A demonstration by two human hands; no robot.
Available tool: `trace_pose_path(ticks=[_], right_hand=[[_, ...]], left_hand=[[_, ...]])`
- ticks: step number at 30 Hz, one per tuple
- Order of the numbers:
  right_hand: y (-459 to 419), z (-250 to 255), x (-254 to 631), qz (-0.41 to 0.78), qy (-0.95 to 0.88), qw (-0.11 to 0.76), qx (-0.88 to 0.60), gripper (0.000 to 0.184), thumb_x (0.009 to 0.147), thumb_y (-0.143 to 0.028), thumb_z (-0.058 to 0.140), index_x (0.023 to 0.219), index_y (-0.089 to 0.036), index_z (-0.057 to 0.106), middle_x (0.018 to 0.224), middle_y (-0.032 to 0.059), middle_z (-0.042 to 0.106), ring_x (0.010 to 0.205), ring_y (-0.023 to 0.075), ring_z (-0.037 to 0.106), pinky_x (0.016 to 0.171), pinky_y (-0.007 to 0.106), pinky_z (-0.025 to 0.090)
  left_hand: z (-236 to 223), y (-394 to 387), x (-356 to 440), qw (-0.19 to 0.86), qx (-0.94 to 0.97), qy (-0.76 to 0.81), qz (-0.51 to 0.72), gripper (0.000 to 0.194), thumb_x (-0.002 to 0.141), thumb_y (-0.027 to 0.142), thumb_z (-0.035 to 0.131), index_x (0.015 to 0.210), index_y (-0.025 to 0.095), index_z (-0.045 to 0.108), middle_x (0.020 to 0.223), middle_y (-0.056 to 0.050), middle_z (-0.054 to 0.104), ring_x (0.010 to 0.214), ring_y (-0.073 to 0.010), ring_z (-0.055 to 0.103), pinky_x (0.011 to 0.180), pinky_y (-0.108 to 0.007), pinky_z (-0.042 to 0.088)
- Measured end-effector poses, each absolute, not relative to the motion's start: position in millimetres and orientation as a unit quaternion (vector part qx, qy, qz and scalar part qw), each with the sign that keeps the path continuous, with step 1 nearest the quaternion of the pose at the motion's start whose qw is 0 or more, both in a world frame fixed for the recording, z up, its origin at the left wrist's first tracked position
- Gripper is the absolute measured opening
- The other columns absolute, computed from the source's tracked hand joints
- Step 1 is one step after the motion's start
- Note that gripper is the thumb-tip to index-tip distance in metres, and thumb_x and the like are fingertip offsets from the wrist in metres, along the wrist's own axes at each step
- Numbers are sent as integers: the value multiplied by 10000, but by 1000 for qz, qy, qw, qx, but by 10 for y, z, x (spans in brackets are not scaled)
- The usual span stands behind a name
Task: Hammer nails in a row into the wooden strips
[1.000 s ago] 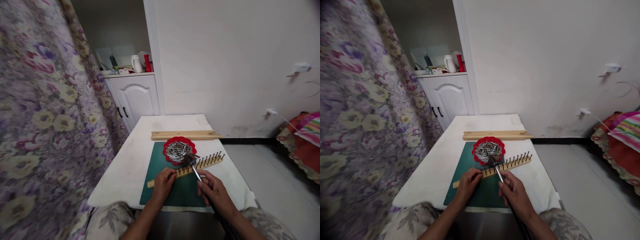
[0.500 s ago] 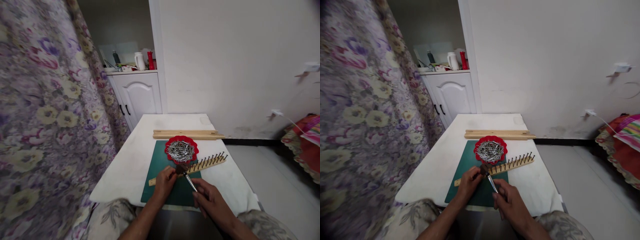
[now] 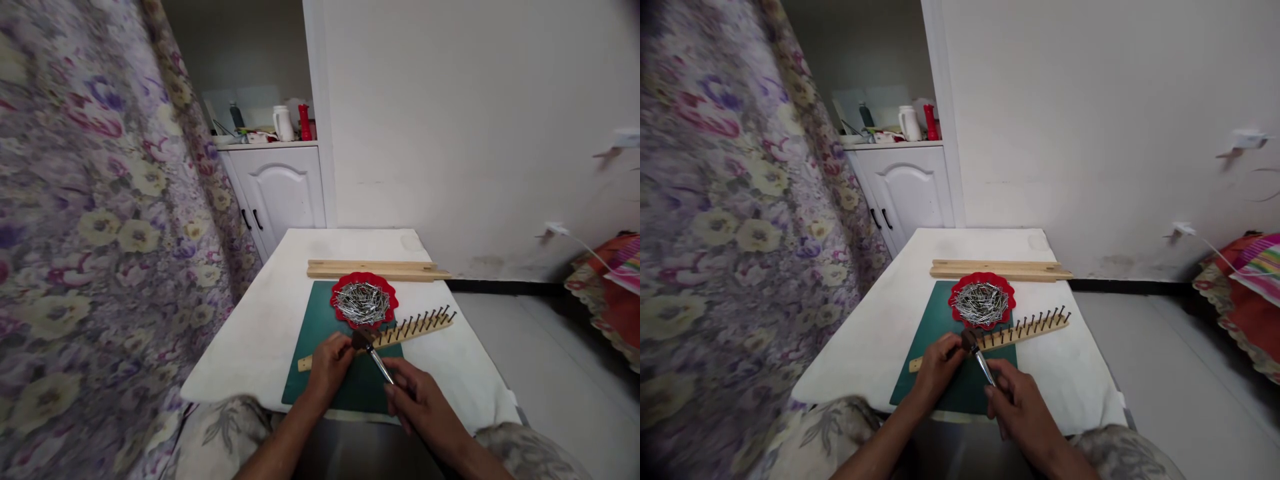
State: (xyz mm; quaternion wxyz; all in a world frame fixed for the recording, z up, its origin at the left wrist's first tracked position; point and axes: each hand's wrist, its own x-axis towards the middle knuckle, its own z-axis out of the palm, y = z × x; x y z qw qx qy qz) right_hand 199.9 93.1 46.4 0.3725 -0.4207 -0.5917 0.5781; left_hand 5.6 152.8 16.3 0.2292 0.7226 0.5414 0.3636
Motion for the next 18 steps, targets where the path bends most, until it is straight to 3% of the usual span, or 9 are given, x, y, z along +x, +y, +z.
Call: trace_pose_path(ticks=[5, 10, 14, 18], right_hand=[[968, 507, 2058, 584, -540, 422, -435, 376, 866, -372, 524, 1178, -162, 505, 581, -60, 547, 329, 52, 390, 357, 173, 262], [1077, 485, 2156, 572, -486, 495, -438, 413, 839, -425, 566, 1150, -159, 506, 565, -54, 556, 322, 60, 385, 336, 173, 279], [1137, 489, 2214, 566, -457, 530, -435, 392, 829, -430, 588, 1109, -165, 514, 565, -52, 569, 324, 53, 388, 325, 163, 304], [1148, 504, 2246, 567, -449, 536, -436, 384, 825, -434, 596, 1091, -168, 519, 560, -51, 570, 323, 47, 384, 320, 153, 297]], left_hand=[[206, 1490, -11, 245, 734, 520, 362, 142, 823, 224, 489, 772, 183, 615, 786, -31, 602, 747, -152, 568, 689, -253, 420], [356, 1548, -195, 209, 714, 559, 365, 149, 837, 242, 454, 824, 196, 594, 772, -19, 599, 715, -157, 565, 656, -256, 430], [551, 1895, -173, 154, 744, 539, 364, 174, 858, 232, 429, 856, 195, 599, 851, -30, 617, 784, -161, 572, 718, -263, 436], [647, 2474, 105, 111, 812, 494, 289, 204, 824, 170, 453, 932, 189, 625, 962, -64, 626, 898, -192, 567, 807, -292, 429]])
